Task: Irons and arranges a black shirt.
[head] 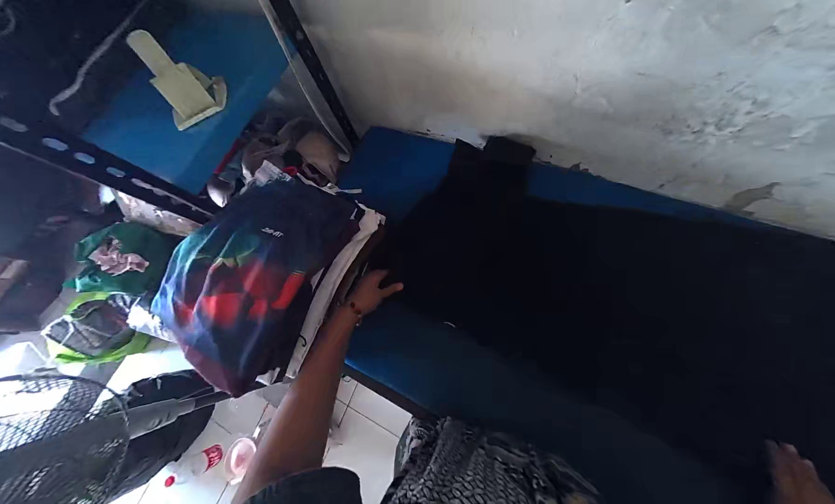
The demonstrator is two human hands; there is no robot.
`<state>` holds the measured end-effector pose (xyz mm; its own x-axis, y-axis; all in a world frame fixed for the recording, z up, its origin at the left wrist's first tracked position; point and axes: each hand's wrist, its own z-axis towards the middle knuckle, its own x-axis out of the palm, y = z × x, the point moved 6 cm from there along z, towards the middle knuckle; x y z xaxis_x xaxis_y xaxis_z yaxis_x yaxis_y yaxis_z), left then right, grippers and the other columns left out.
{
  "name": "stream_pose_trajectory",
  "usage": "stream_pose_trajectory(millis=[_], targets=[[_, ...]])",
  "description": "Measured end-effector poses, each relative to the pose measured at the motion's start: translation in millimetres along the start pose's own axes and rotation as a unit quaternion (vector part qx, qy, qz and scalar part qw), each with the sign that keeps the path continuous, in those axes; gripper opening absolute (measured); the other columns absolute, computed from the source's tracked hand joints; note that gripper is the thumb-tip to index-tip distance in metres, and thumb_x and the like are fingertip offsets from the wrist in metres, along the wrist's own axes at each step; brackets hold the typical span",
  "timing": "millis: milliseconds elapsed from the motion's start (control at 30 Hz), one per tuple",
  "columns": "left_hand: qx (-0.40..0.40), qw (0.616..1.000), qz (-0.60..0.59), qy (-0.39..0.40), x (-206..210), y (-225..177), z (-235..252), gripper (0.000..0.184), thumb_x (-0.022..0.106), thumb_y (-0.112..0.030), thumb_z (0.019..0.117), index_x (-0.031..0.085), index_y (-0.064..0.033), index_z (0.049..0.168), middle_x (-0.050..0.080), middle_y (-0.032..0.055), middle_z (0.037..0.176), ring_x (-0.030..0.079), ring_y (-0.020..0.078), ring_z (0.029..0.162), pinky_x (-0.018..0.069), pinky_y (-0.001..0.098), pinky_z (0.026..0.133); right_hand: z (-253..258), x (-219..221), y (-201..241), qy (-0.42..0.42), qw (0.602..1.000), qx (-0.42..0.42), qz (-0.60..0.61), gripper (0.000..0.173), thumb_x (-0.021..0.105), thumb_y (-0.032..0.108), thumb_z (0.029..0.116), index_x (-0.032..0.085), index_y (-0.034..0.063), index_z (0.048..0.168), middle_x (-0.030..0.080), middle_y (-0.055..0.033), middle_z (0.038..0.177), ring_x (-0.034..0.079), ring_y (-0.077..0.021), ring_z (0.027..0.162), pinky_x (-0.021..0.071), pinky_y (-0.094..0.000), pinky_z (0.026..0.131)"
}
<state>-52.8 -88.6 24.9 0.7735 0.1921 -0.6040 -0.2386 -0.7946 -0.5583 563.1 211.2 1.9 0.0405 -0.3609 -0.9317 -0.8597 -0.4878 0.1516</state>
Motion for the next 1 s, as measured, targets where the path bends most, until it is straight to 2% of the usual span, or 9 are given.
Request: stream_pose_trajectory(millis=[133, 333, 400, 467, 600, 700, 833, 933, 1000], targets=[[-0.022, 0.992, -0.050, -0.111, -3, 23, -22, 0.039, 0.049, -0.021, 0.1095, 0.064, 0.0119, 0.124, 0.064, 0.0310, 0.127, 0.059, 0.0380, 0.123, 0.0410, 0.0498, 0.110, 7, -1, -27, -0.004, 0.999, 0.027, -0.034, 0.061, 0.040, -0.011, 0.0980, 0.030, -0.0057, 0.158, 0.029, -0.0316, 0.162, 0.027, -0.0514, 0.151, 0.0192, -0.0683, 0.120], [-0.129, 0.961, 0.165, -0.179, 33, 42, -64, 0.043, 0.053, -0.029, 0.1077, 0.065, 0.0057, 0.130, 0.058, 0.0364, 0.134, 0.052, 0.0531, 0.131, 0.0370, 0.0659, 0.110, -26, -2, -77, -0.018, 0.999, -0.005, -0.049, 0.059, 0.043, -0.014, 0.0960, 0.040, -0.0049, 0.154, 0.041, -0.0292, 0.157, 0.037, -0.0491, 0.147, 0.0219, -0.0724, 0.117], [-0.086, 0.933, 0.202, -0.284, 48, 16, -71, 0.039, 0.059, -0.016, 0.1020, 0.060, 0.0042, 0.135, 0.053, 0.0365, 0.140, 0.044, 0.0558, 0.137, 0.0301, 0.0720, 0.111, -37, -4, -98, 0.020, 0.995, 0.083, -0.048, 0.059, 0.041, -0.011, 0.1003, 0.032, -0.0041, 0.158, 0.035, -0.0287, 0.161, 0.030, -0.0496, 0.151, 0.0131, -0.0789, 0.115], [0.035, 0.911, 0.214, -0.350, 69, -37, -74, 0.039, 0.057, -0.007, 0.0983, 0.059, 0.0037, 0.136, 0.053, 0.0327, 0.143, 0.043, 0.0533, 0.139, 0.0287, 0.0721, 0.111, -35, -24, -105, 0.008, 0.989, 0.147, -0.028, 0.051, 0.043, -0.009, 0.1005, 0.045, -0.0052, 0.151, 0.046, -0.0310, 0.153, 0.034, -0.0532, 0.147, 0.0129, -0.0809, 0.113], [0.275, 0.924, 0.257, -0.069, 181, -161, -62, 0.037, 0.050, -0.015, 0.1068, 0.060, 0.0000, 0.139, 0.055, 0.0249, 0.146, 0.044, 0.0438, 0.143, 0.0307, 0.0641, 0.117, 11, -52, -95, -0.106, 0.991, 0.076, 0.024, 0.053, 0.056, -0.011, 0.0924, 0.054, -0.0011, 0.145, 0.054, -0.0293, 0.145, 0.043, -0.0553, 0.139, 0.0276, -0.0809, 0.105], [0.276, 0.903, 0.318, 0.083, 234, -195, -43, 0.040, 0.058, -0.025, 0.1050, 0.061, -0.0036, 0.139, 0.057, 0.0221, 0.144, 0.045, 0.0395, 0.143, 0.0247, 0.0634, 0.120, 52, -49, -94, -0.086, 0.995, 0.008, 0.044, 0.050, 0.072, -0.001, 0.0914, 0.058, -0.0006, 0.140, 0.058, -0.0307, 0.139, 0.045, -0.0568, 0.135, 0.0279, -0.0825, 0.102], [0.211, 0.920, 0.331, -0.009, 229, -206, -37, 0.023, 0.057, -0.006, 0.1021, 0.068, 0.0027, 0.120, 0.067, 0.0245, 0.125, 0.058, 0.0424, 0.126, 0.0332, 0.0629, 0.113, 84, -74, -98, -0.123, 0.991, 0.012, 0.042, 0.017, 0.063, -0.002, 0.0970, 0.072, -0.0022, 0.111, 0.069, -0.0299, 0.112, 0.060, -0.0550, 0.114, 0.0338, -0.0798, 0.097], [0.208, 0.923, 0.318, -0.068, 259, -220, -57, 0.039, 0.057, 0.010, 0.0917, 0.062, 0.0037, 0.130, 0.058, 0.0308, 0.136, 0.049, 0.0486, 0.135, 0.0285, 0.0666, 0.116, 80, -66, -73, -0.197, 0.980, 0.019, 0.038, 0.029, 0.057, -0.007, 0.0945, 0.067, -0.0036, 0.122, 0.064, -0.0315, 0.121, 0.057, -0.0546, 0.119, 0.0349, -0.0776, 0.100], [0.329, 0.898, 0.283, -0.068, 306, -237, -76, 0.040, 0.056, 0.010, 0.0909, 0.065, 0.0041, 0.129, 0.059, 0.0296, 0.139, 0.051, 0.0488, 0.135, 0.0319, 0.0676, 0.114, 62, -39, -29, -0.212, 0.975, -0.051, 0.054, 0.037, 0.055, -0.001, 0.0961, 0.061, -0.0044, 0.133, 0.058, -0.0303, 0.136, 0.052, -0.0516, 0.128, 0.0365, -0.0738, 0.103]])
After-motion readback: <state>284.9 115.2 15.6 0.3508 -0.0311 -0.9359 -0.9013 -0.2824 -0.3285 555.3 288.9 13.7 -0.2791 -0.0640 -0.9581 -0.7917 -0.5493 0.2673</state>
